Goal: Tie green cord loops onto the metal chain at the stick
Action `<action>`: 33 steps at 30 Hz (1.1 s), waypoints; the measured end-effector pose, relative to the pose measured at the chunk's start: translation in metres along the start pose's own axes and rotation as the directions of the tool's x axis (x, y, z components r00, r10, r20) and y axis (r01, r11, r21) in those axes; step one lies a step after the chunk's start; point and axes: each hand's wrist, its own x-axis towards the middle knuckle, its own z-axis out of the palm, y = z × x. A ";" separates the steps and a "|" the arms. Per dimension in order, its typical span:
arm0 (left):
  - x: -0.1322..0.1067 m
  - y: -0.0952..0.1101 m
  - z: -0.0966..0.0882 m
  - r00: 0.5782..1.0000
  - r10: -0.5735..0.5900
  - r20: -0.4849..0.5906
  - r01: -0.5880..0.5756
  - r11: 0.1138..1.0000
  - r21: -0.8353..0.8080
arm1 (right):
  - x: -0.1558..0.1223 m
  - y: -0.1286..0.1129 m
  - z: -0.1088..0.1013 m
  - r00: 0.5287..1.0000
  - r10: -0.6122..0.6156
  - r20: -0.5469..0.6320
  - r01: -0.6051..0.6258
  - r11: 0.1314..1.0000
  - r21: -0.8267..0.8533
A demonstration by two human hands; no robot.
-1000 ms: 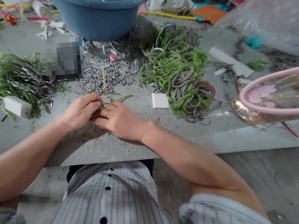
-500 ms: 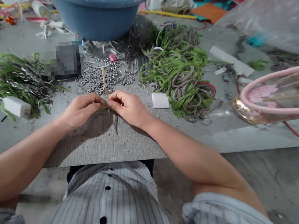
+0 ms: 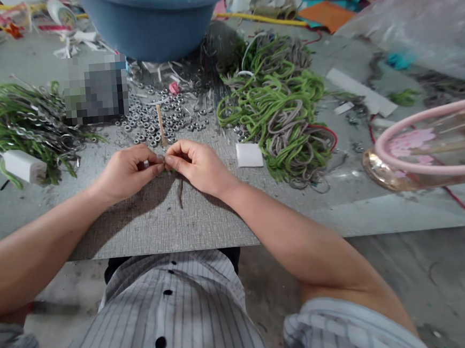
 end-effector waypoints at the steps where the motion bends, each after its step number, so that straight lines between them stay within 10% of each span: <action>1: 0.000 0.000 0.000 1.000 -0.006 -0.004 0.006 1.000 0.009 | 0.000 0.000 -0.001 1.000 -0.014 -0.023 0.013 0.999 -0.051; 9: 0.003 -0.003 0.003 0.999 -0.037 0.006 0.036 0.995 0.098 | -0.001 -0.005 -0.007 0.976 -0.082 0.201 0.188 0.785 -0.590; 33: 0.001 0.006 0.007 0.990 -0.086 0.113 0.048 0.952 0.302 | -0.001 -0.014 -0.008 0.942 0.017 0.336 0.230 0.697 -0.679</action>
